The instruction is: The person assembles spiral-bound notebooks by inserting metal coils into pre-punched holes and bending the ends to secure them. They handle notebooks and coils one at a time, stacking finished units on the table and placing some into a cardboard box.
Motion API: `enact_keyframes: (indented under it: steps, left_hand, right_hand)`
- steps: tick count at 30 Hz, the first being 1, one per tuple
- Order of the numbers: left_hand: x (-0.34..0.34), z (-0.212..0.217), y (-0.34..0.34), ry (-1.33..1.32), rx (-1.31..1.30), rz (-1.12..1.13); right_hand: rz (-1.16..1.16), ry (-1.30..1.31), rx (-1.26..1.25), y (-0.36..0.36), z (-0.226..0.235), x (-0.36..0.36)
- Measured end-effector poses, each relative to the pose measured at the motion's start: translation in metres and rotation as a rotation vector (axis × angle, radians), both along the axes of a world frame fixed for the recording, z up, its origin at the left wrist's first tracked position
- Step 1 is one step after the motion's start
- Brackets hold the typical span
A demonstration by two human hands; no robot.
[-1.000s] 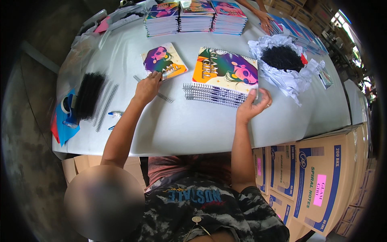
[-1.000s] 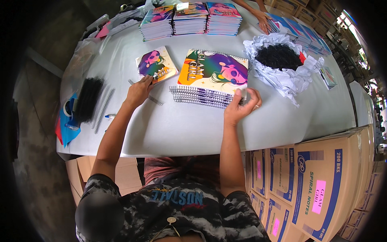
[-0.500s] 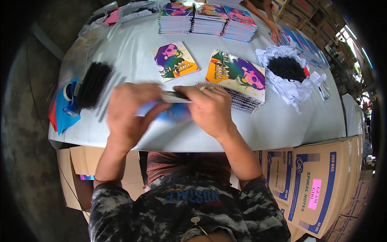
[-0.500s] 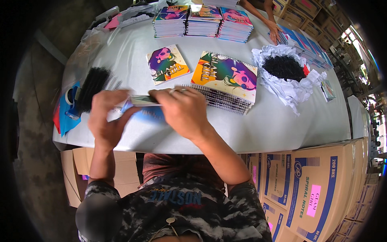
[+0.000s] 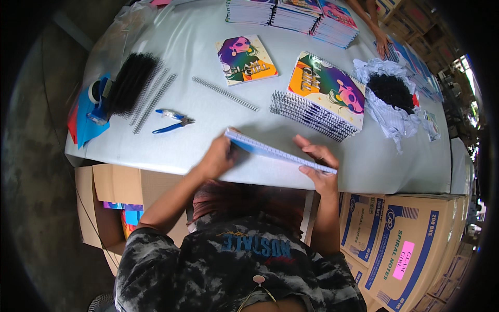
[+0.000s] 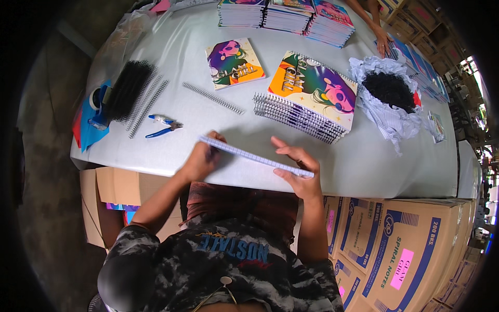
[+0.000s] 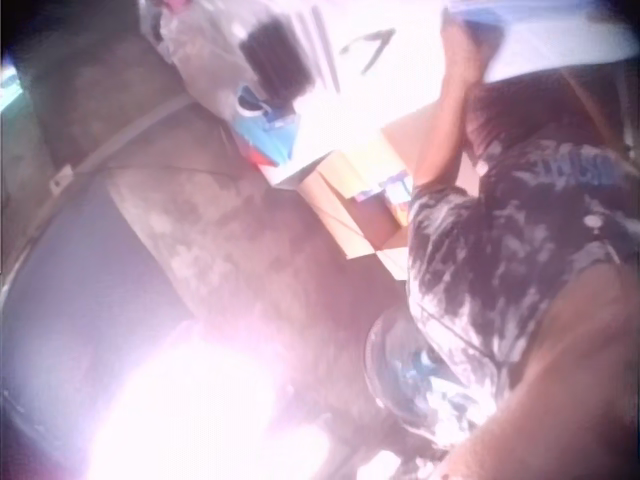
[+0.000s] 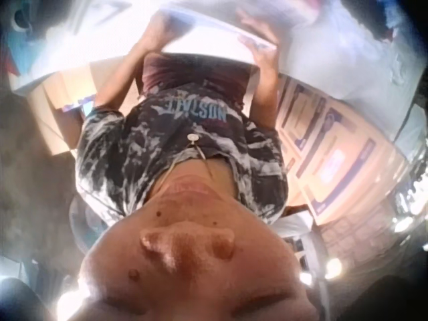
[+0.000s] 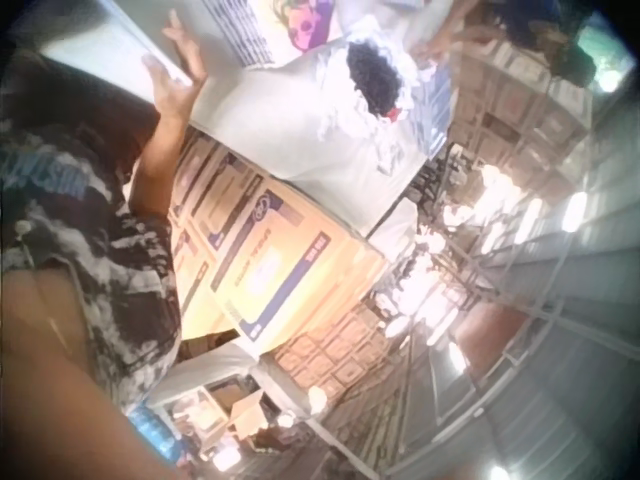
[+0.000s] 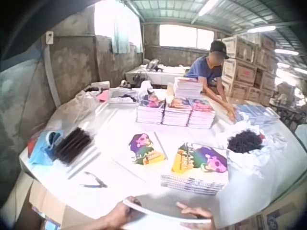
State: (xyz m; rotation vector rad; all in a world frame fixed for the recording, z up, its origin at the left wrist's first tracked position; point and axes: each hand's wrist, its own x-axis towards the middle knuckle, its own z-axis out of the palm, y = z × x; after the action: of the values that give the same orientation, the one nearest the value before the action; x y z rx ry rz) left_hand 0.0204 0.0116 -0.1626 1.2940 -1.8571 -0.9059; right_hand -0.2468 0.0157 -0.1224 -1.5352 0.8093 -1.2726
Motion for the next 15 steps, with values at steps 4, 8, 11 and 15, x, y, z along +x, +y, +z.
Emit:
enact_keyframes:
  steps: [4,8,11,15]
  left_hand:
    - [0.014,0.013,-0.071,-0.524,-0.433,0.13]
    - [0.009,-0.001,-0.104,-0.698,-0.609,0.052]
    - [0.019,0.022,-0.114,-0.388,-0.302,0.072]
    - [0.025,0.1,-0.082,-0.017,-0.072,0.047]
  right_hand:
    - [-0.053,0.038,0.008,-0.002,-0.011,-0.003]
    - [-0.071,0.027,-0.04,-0.006,-0.003,0.006]
    - [-0.094,0.073,-0.079,-0.013,-0.008,0.003]
    - [-0.157,0.015,-0.026,-0.022,-0.011,-0.005]
